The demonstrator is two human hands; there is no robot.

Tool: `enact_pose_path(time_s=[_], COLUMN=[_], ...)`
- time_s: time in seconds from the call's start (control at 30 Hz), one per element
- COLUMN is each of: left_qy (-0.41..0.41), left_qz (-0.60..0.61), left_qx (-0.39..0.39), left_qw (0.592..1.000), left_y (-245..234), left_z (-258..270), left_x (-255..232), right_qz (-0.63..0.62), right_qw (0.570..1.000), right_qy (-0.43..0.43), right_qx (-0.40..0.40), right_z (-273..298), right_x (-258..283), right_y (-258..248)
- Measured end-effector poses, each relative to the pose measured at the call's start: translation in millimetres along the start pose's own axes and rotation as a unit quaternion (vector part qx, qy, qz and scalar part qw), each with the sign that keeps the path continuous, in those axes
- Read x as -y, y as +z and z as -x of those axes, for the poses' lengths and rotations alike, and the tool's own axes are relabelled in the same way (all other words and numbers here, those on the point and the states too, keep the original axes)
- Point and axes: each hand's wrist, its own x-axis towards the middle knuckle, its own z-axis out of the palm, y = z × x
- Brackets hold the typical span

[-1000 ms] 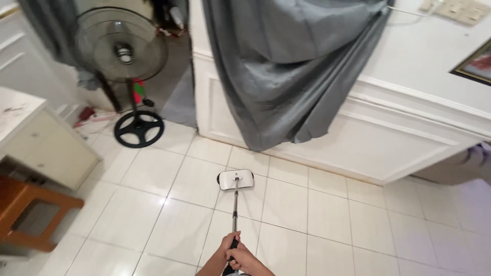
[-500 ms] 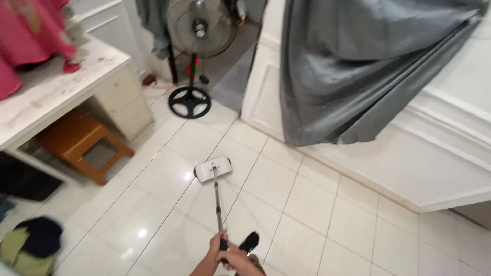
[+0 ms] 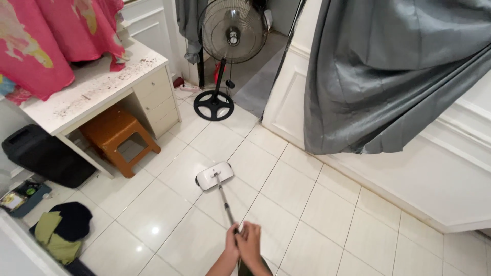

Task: Mopping a tiled floor with a flat mop.

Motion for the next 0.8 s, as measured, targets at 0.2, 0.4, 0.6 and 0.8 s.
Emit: enact_pose_path(time_s=[0.2,0.4,0.6,0.8], left_qy=[-0.060,0.028,-0.047,-0.023], left_qz=[0.009,-0.078,-0.022,-0.026], left_qx=[0.113,0.063,0.131,0.124], left_qw=[0.992,0.995,0.990,0.992], left_y=[-29.0,-14.2,15.4,75.6], left_z=[-62.5,-68.5,-87.6,-109.2], left_x=[7.3,-13.1,-60.6,-126.4], right_qz=[0.063,-0.024,-0.025,-0.026], right_qw=[0.984,0.990,0.995,0.993], right_qy=[-0.138,-0.138,-0.087,-0.091], right_qx=[-0.099,-0.007,0.050,0.077], right_z=[4.3,-22.5,-74.0,-155.3], right_x=[66.2,55.1,86.4,105.6], right_y=[-24.1,-3.9,20.7,49.1])
